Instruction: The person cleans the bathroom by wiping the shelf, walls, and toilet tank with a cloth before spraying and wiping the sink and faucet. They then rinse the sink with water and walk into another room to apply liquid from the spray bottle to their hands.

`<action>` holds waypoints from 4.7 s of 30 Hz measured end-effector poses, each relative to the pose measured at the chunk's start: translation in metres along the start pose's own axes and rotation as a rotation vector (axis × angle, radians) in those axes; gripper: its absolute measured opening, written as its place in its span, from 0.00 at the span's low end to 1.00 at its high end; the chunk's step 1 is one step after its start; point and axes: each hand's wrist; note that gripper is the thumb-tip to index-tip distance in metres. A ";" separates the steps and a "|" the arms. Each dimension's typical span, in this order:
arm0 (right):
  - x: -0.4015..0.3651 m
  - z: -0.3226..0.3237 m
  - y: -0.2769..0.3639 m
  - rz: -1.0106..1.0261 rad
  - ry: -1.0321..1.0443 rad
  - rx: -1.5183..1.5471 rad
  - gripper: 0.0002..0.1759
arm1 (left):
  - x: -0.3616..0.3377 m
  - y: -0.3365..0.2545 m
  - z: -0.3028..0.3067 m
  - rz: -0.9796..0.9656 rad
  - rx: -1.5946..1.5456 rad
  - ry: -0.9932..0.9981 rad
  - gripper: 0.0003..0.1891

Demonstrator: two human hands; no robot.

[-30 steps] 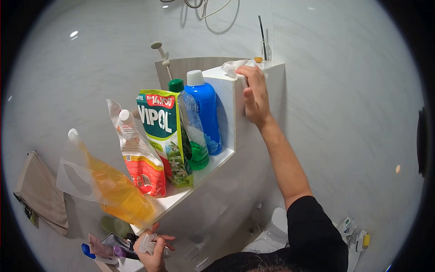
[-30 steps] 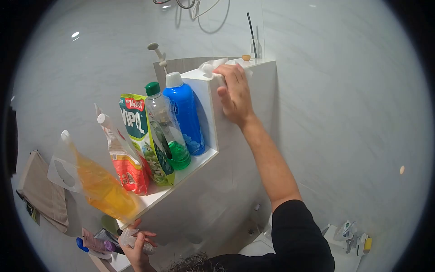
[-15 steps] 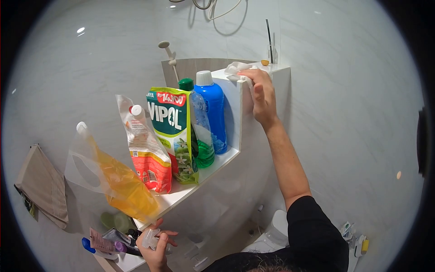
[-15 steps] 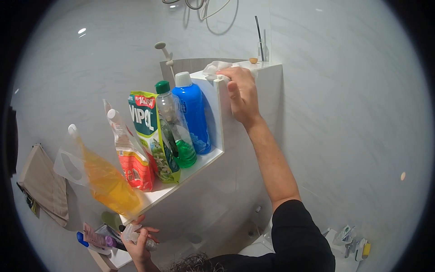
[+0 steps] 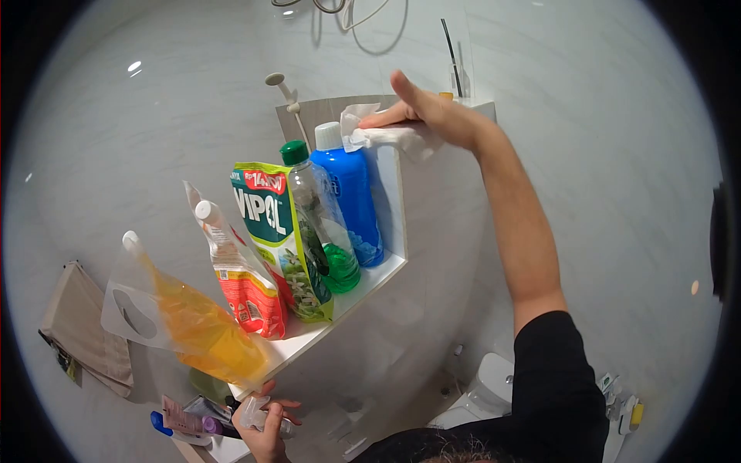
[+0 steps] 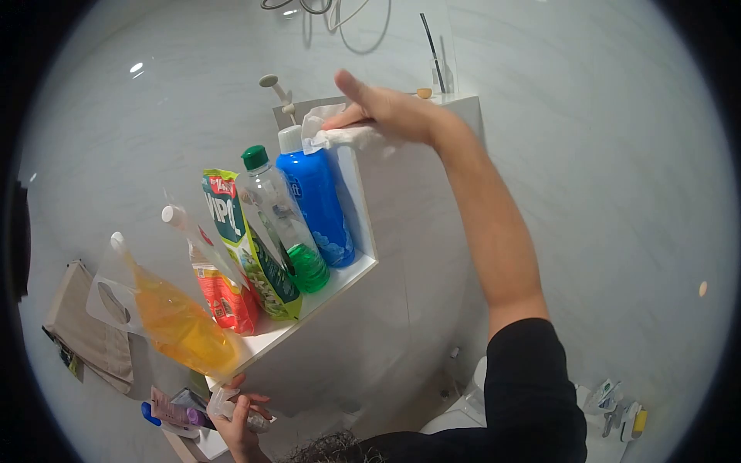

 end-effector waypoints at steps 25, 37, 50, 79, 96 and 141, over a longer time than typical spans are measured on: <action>0.061 -0.019 -0.018 -0.068 0.241 -0.014 0.41 | 0.000 -0.001 -0.006 -0.016 0.005 -0.045 0.23; 0.026 -0.006 0.002 -0.034 0.137 -0.132 0.43 | -0.002 -0.010 -0.010 0.001 -0.050 -0.043 0.21; -0.004 -0.014 -0.004 -0.029 -0.089 -0.114 0.51 | 0.000 -0.008 -0.004 0.032 -0.051 -0.002 0.24; 0.041 -0.012 0.011 -0.174 0.222 -0.090 0.51 | 0.003 -0.009 0.004 0.066 -0.082 0.060 0.24; -0.060 -0.050 -0.004 0.491 -0.411 -0.179 0.39 | 0.003 -0.003 0.010 0.080 -0.143 0.095 0.22; -0.120 -0.140 -0.115 0.091 -0.867 -0.012 0.38 | 0.003 -0.007 0.002 0.050 -0.104 0.091 0.27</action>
Point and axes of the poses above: each hand's wrist, its own x-axis towards the middle knuckle, its own z-axis out of the back of the hand, y = z × x, and after that the axes turned 7 degrees about -y, right-handed
